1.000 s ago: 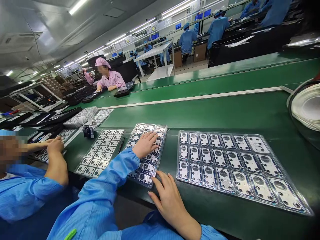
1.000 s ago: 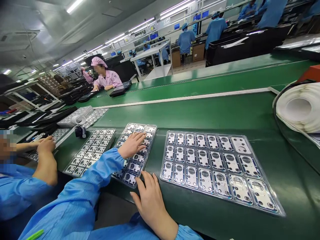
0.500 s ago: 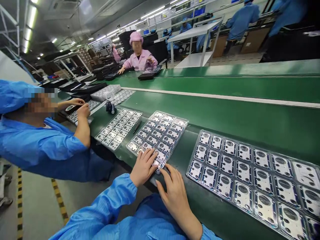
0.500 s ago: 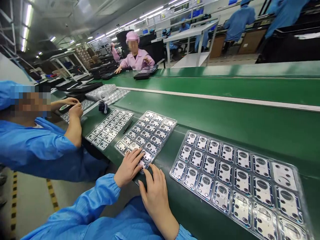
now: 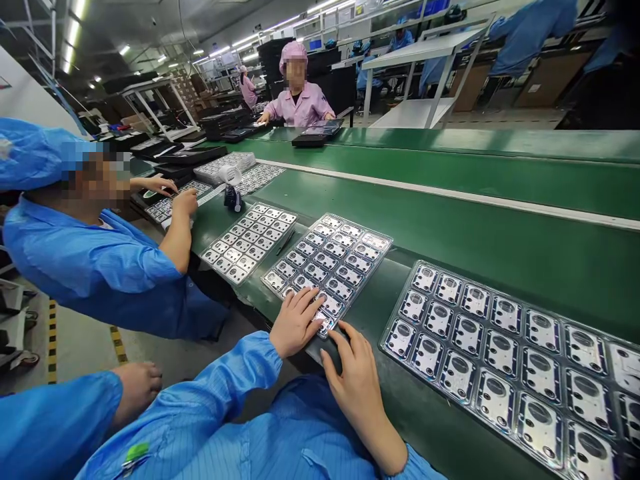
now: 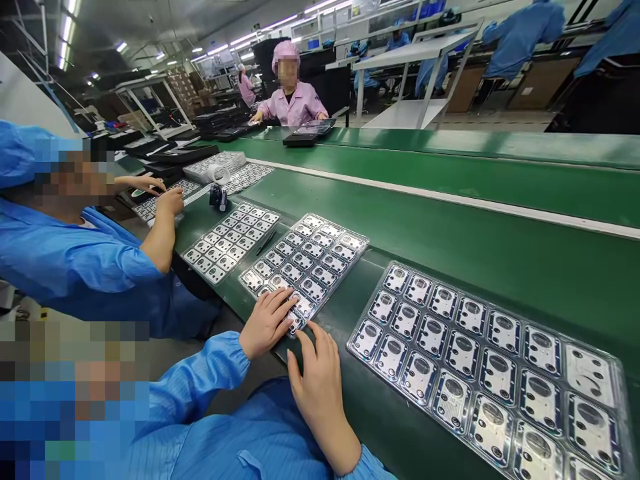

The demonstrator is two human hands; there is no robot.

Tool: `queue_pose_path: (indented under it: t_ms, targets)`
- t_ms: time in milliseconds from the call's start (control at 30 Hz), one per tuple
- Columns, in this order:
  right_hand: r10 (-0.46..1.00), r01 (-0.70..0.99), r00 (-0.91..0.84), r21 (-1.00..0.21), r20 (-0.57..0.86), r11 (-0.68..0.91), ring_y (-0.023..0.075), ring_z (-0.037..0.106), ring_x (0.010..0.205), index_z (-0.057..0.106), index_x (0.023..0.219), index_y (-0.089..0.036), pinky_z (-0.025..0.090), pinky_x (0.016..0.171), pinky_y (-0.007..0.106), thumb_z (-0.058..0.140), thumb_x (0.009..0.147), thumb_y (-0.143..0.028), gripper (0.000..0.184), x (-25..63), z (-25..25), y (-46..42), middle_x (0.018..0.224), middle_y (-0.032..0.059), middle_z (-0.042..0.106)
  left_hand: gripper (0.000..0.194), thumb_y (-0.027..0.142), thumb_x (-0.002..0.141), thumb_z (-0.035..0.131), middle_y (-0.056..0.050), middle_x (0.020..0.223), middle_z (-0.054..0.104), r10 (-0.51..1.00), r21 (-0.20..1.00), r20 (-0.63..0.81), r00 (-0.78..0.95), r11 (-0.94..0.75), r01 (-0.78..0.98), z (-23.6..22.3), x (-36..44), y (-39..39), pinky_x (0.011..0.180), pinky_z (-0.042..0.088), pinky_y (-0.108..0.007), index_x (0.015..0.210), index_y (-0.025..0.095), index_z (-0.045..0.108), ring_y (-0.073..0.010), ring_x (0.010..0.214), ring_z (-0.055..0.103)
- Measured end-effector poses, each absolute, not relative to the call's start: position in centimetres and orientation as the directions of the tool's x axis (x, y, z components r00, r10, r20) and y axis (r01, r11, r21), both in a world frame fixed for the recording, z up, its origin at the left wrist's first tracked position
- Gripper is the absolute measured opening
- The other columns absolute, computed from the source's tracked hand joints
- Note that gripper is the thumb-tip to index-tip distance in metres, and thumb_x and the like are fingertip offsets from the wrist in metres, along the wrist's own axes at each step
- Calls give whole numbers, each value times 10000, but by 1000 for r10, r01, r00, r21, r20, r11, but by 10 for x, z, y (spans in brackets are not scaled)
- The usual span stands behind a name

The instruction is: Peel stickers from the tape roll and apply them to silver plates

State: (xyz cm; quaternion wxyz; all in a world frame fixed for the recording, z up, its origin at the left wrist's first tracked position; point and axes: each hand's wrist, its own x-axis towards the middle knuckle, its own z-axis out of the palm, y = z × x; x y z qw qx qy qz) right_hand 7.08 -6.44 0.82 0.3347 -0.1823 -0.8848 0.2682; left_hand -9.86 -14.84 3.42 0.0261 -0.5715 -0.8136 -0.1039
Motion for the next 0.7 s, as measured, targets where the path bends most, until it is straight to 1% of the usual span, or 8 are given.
queue_pose_path:
  t_ms: [133,233,333,367,400,467,567,700]
  targets:
    - [508,143,-702,-600,499,787,305,551,1177,579,1218,-193,484,964,530,490,961,-297,291,71,9,-64,1289,158,567,472,407,1003,370,-112,1508,461,915,159,189,-357,330,931,33,-96,-152,1151,294,-503,1426,230,481,-267,1411,383]
    - [502,140,-705,-596,501,791,306,552,1173,576,1222,-192,488,958,527,493,961,-299,294,71,9,-64,1289,159,564,456,423,994,406,-120,1459,512,896,202,260,-361,315,927,40,-101,-146,1147,318,-499,1385,215,514,-265,1375,423]
    - [489,140,-711,-580,505,802,308,547,1175,569,1228,-186,491,957,528,503,959,-292,296,71,7,-64,1293,162,558,420,390,996,422,-128,1406,554,882,227,316,-350,288,930,58,-124,-119,1135,361,-439,1340,178,536,-236,1328,472]
    - [488,141,-712,-578,505,804,307,549,1172,567,1227,-186,492,957,530,504,960,-289,294,71,6,-64,1293,162,556,406,361,1001,417,-133,1395,560,893,215,291,-343,289,933,66,-135,-106,1130,372,-412,1329,157,539,-223,1314,484]
    - [490,143,-711,-578,504,803,307,551,1167,566,1227,-188,492,957,532,503,961,-288,291,71,5,-64,1293,161,555,396,331,1005,408,-135,1391,561,917,187,226,-330,291,938,73,-147,-90,1124,379,-381,1326,138,538,-210,1302,495]
    - [501,150,-706,-586,501,797,305,558,1159,570,1221,-193,498,950,529,500,962,-293,286,71,4,-65,1289,158,556,362,287,1007,404,-115,1336,604,938,166,176,-300,272,948,84,-170,-59,1094,404,-332,1298,142,563,-189,1246,539]
    - [521,158,-694,-601,496,783,303,562,1161,580,1214,-202,511,938,511,496,964,-298,280,71,5,-65,1291,153,557,360,374,977,478,-105,1268,640,949,124,114,-296,281,951,89,-194,-19,1037,441,-362,1239,163,606,-239,1199,565]
    - [533,165,-687,-609,493,776,297,563,1165,582,1216,-207,514,942,503,504,959,-281,279,71,7,-65,1292,147,560,492,492,902,562,-166,1240,625,928,57,76,-364,361,931,81,-198,7,938,474,-407,1241,138,599,-318,1151,574]
